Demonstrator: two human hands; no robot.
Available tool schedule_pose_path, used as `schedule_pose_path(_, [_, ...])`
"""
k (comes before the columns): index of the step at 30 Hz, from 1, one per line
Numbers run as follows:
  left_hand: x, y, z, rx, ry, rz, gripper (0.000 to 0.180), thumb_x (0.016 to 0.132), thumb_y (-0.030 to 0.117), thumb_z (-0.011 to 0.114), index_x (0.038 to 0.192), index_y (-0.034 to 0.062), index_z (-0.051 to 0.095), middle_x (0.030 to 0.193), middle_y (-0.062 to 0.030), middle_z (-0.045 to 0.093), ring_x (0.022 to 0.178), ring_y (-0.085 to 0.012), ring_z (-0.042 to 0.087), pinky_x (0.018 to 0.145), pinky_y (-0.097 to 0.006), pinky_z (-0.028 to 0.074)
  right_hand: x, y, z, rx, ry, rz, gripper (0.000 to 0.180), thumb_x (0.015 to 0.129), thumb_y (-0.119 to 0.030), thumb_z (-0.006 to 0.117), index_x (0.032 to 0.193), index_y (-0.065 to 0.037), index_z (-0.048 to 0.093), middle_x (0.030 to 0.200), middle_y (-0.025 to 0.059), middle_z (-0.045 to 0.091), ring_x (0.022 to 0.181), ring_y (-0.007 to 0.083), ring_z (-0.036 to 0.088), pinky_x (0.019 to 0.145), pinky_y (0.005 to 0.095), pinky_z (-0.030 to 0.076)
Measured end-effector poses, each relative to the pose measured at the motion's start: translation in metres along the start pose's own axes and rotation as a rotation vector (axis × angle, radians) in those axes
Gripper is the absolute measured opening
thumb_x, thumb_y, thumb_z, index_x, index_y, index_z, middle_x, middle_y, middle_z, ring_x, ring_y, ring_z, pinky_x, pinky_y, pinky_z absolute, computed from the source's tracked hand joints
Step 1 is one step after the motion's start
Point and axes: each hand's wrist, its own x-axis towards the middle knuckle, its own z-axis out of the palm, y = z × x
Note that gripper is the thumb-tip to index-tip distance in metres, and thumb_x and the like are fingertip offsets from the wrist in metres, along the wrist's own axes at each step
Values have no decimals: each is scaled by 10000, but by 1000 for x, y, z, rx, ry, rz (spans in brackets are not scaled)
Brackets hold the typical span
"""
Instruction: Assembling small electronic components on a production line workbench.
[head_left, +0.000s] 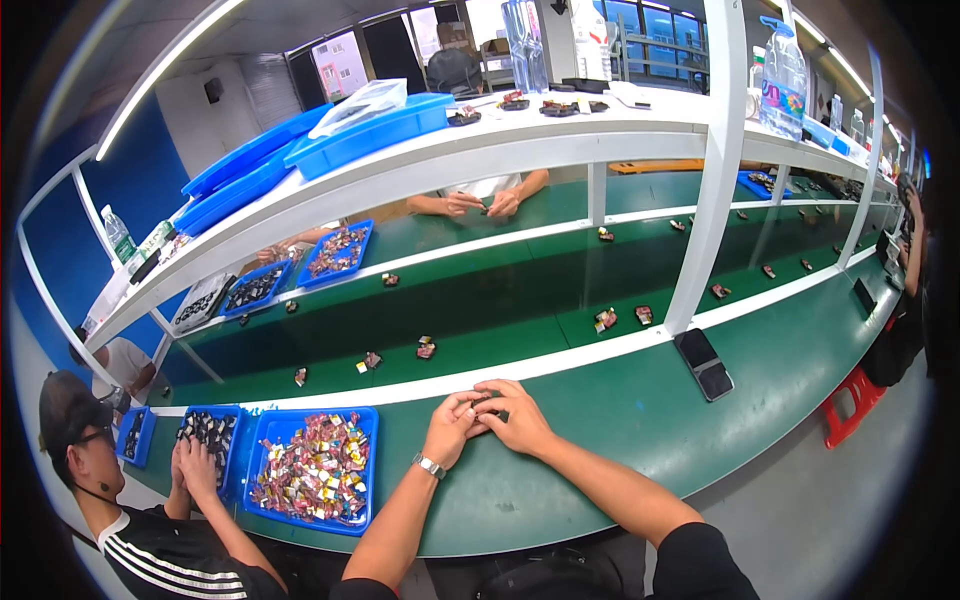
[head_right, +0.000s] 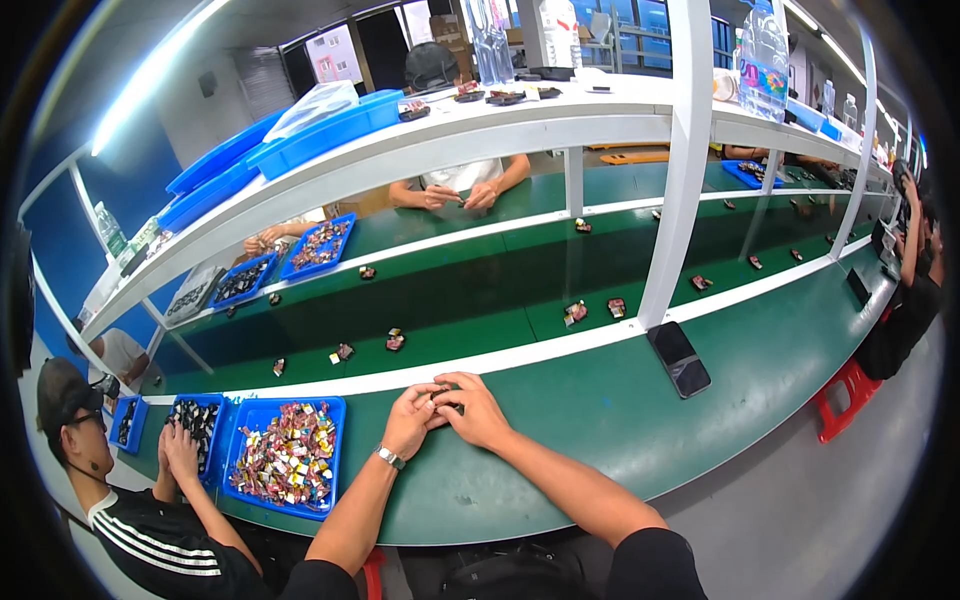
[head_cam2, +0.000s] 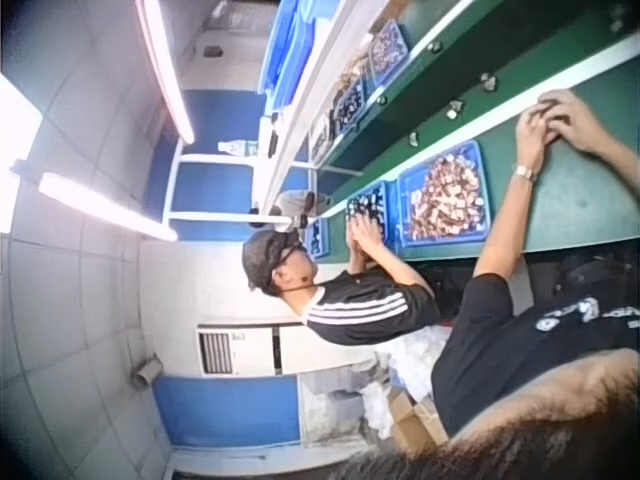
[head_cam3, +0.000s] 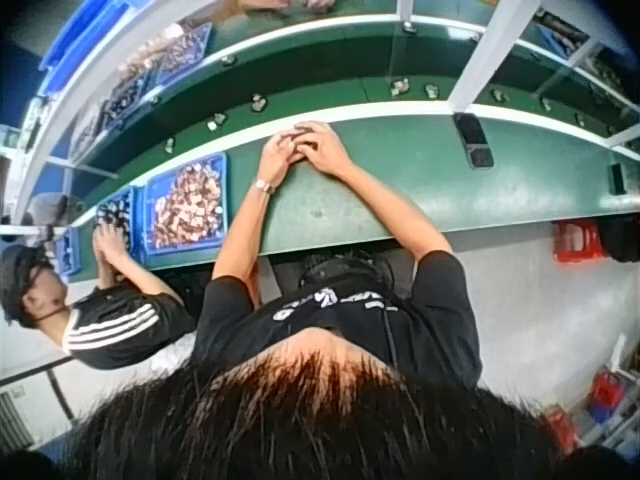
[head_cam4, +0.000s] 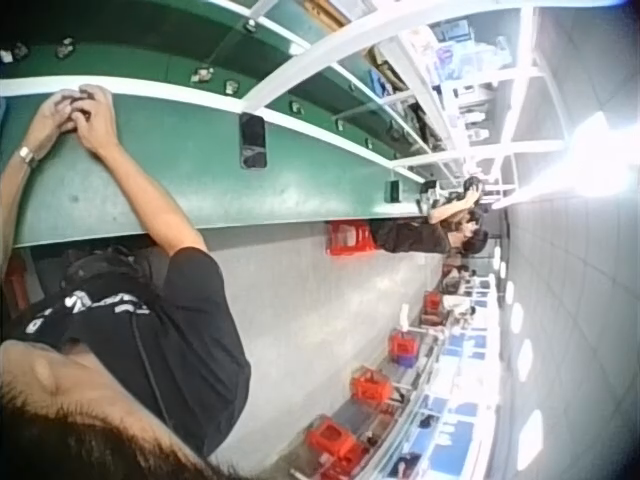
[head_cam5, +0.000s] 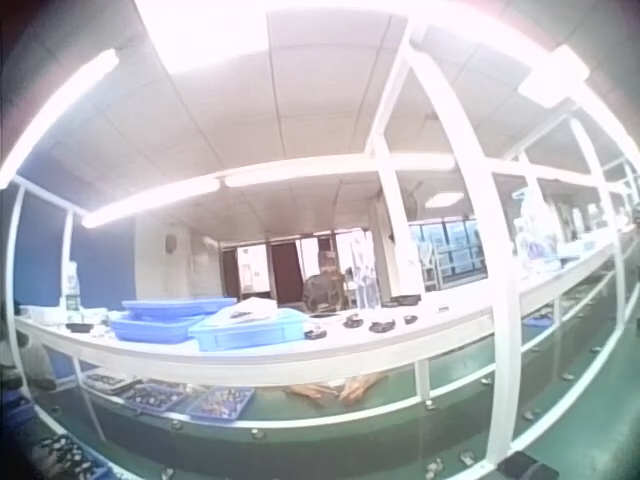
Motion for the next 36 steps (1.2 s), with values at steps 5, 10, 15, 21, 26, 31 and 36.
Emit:
schedule_pose_path(5, [-1, -1, 6, -34, -23, -3, 228, 982, 3, 420, 1204, -21, 467, 1199, -146, 595, 1058, -212, 624, 920, -361, 549, -9, -1, -4, -87, 6, 24, 170, 801, -83, 674, 967, -83, 708, 1222, 74, 579, 1157, 286, 511, 955, 381, 452])
schedule_pose_path(10, [-2, 0, 4, -34, -31, -13, 241, 983, 7, 424, 1219, -26, 462, 1165, -143, 612, 1040, -199, 629, 916, -354, 552, -6, -12, -8, -119, 62, -12, 150, 788, -67, 671, 936, -74, 694, 1108, 70, 584, 1064, 272, 537, 884, 363, 483])
schedule_pose_path(15, [-2, 2, 7, -12, -24, -35, 243, 984, 17, 434, 1223, -16, 463, 1129, -125, 625, 1013, -177, 633, 908, -348, 556, -7, -12, -4, -180, 156, -97, 108, 762, -51, 677, 866, -67, 654, 953, 48, 577, 910, 239, 581, 709, 339, 524])
schedule_pose_path(21, [-2, 0, 2, -27, -32, -36, 246, 980, 11, 442, 1223, -1, 470, 1124, -108, 629, 1004, -163, 632, 892, -327, 557, -7, -15, -4, -256, 148, -180, 124, 755, -47, 676, 872, -64, 637, 923, 52, 566, 889, 241, 587, 675, 355, 528])
schedule_pose_path(26, [-2, 0, 4, -20, -35, -36, 249, 979, 6, 438, 1225, 3, 473, 1120, -102, 630, 1001, -159, 632, 887, -325, 557, -8, -16, -3, -331, 152, -197, 134, 756, -50, 674, 883, -62, 630, 933, 51, 556, 873, 244, 584, 676, 356, 533])
schedule_pose_path(31, [-1, -3, 2, -21, -9, -24, 231, 982, 34, 454, 1210, 6, 481, 1084, -98, 651, 983, -175, 645, 868, -340, 561, -8, -12, 2, -380, 161, -203, 133, 757, -53, 673, 880, -61, 625, 928, 52, 547, 868, 235, 581, 645, 348, 539])
schedule_pose_path(36, [-1, -2, 4, -14, -16, -5, 224, 983, 34, 454, 1203, 8, 480, 1072, -85, 650, 967, -168, 642, 860, -339, 562, -7, -10, 4, -419, 167, -217, 133, 745, -53, 673, 867, -60, 621, 911, 51, 539, 862, 226, 581, 610, 339, 547])
